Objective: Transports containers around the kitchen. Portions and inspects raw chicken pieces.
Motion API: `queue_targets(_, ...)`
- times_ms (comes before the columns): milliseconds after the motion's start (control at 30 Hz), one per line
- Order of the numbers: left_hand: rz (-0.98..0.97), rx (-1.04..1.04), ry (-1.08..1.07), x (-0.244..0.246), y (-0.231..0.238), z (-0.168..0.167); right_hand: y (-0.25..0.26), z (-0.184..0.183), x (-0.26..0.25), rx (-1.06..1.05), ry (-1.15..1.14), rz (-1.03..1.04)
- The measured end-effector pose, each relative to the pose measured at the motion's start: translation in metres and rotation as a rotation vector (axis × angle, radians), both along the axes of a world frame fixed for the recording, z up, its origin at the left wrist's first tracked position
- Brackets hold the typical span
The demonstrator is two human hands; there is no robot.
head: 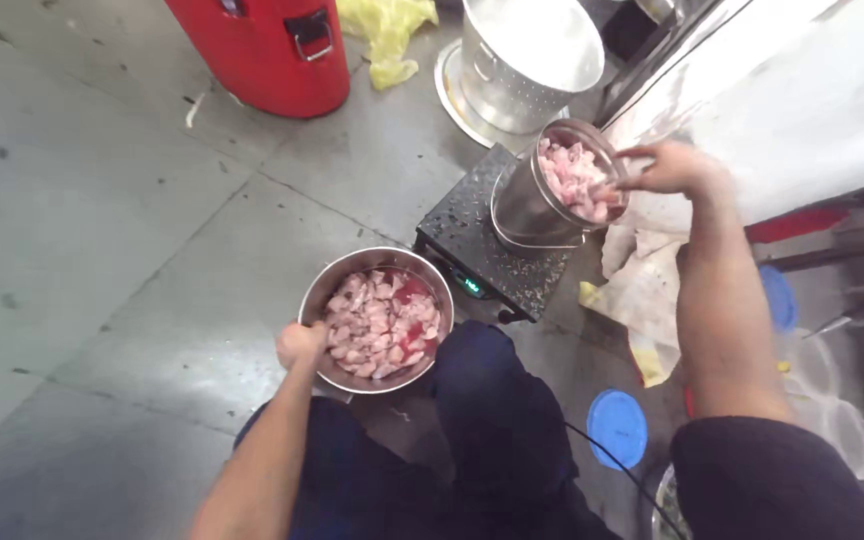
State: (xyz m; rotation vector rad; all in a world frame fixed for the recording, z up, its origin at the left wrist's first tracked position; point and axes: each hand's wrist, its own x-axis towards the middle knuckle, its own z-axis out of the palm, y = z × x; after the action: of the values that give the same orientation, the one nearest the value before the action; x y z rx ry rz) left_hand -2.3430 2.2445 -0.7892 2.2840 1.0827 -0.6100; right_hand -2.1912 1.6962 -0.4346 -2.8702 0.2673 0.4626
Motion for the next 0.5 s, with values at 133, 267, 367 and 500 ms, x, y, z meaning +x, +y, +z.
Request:
queue_targets(133, -0.001, 0.007, 0.027, 0.0, 0.0, 0.003, 0.07, -0.01, -0.04, 0.055, -0.313, 0.22)
queue_targets(267, 0.001, 0.016, 0.05, 0.004, -0.001, 0.004, 0.193, -0.145, -0.076, 0.507, 0.2, 0.658)
queue_targets(367, -0.003, 0.023, 0.059, 0.005, -0.003, 0.005, 0.277, -0.293, -0.099, 0.4, 0.505, 0.793)
queue_targets(500, -0.025, 0.038, 0.056, 0.007, -0.001, 0.004, 0.34, -0.385, -0.115, 0.2, 0.548, 0.764)
